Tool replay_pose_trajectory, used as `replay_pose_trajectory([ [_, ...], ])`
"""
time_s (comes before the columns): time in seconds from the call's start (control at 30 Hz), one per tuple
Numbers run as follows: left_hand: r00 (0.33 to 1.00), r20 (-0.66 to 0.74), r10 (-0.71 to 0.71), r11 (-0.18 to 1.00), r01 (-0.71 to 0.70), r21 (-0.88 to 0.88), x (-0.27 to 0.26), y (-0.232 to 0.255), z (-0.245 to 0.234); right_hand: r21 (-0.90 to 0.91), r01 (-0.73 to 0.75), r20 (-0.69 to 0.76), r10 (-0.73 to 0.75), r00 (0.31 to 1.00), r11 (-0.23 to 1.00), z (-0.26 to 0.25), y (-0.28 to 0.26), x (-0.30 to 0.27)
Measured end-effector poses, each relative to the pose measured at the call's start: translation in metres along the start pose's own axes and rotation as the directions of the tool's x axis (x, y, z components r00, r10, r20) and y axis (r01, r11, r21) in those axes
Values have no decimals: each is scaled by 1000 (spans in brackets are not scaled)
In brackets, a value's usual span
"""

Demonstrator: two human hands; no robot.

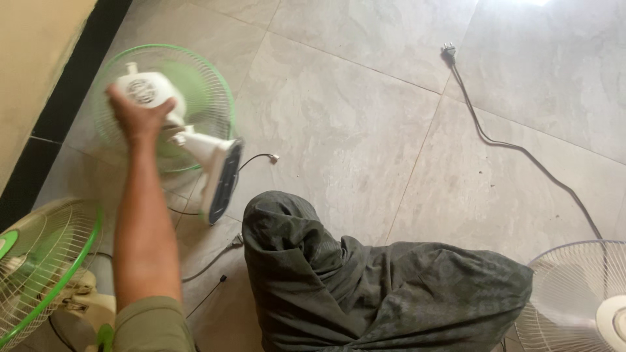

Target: The person disassembles two electric fans on a tiled floor. They use a screwdriver to remove the front grilles and blades from a blue fan and a green fan, then wipe the motor housing and grille with a red cloth.

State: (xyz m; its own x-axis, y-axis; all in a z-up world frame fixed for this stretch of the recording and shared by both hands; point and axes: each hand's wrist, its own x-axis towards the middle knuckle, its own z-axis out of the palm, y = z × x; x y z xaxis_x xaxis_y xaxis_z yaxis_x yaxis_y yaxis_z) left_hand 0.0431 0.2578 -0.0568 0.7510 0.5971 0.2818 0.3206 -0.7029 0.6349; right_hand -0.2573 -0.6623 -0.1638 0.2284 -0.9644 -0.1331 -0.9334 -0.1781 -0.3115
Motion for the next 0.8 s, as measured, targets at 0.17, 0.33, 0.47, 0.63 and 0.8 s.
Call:
replay_pose_trajectory([
  [0.17,997,8,75,997,-75,-17,-5,59,84,8,4,12,-4,1000,1000,12,-1,-3],
  [0.33,988,98,118,992,-113,-51,-24,133,155,31,0,0,0,1000,1000,16,-5,-8],
  [0.47,975,198,102,993,-86,-84,-56,192,195,32,13,-2,-13,1000,999,32,-14,-21],
  [0.63,954,228,196,978,-172,-121,-103,258,227,32,178,-94,-175,980,983,27,-16,-2],
  [0.8,944,298,141,989,-125,-74,-154,306,238,283,691,-145,-683,716,665,27,-74,-59],
])
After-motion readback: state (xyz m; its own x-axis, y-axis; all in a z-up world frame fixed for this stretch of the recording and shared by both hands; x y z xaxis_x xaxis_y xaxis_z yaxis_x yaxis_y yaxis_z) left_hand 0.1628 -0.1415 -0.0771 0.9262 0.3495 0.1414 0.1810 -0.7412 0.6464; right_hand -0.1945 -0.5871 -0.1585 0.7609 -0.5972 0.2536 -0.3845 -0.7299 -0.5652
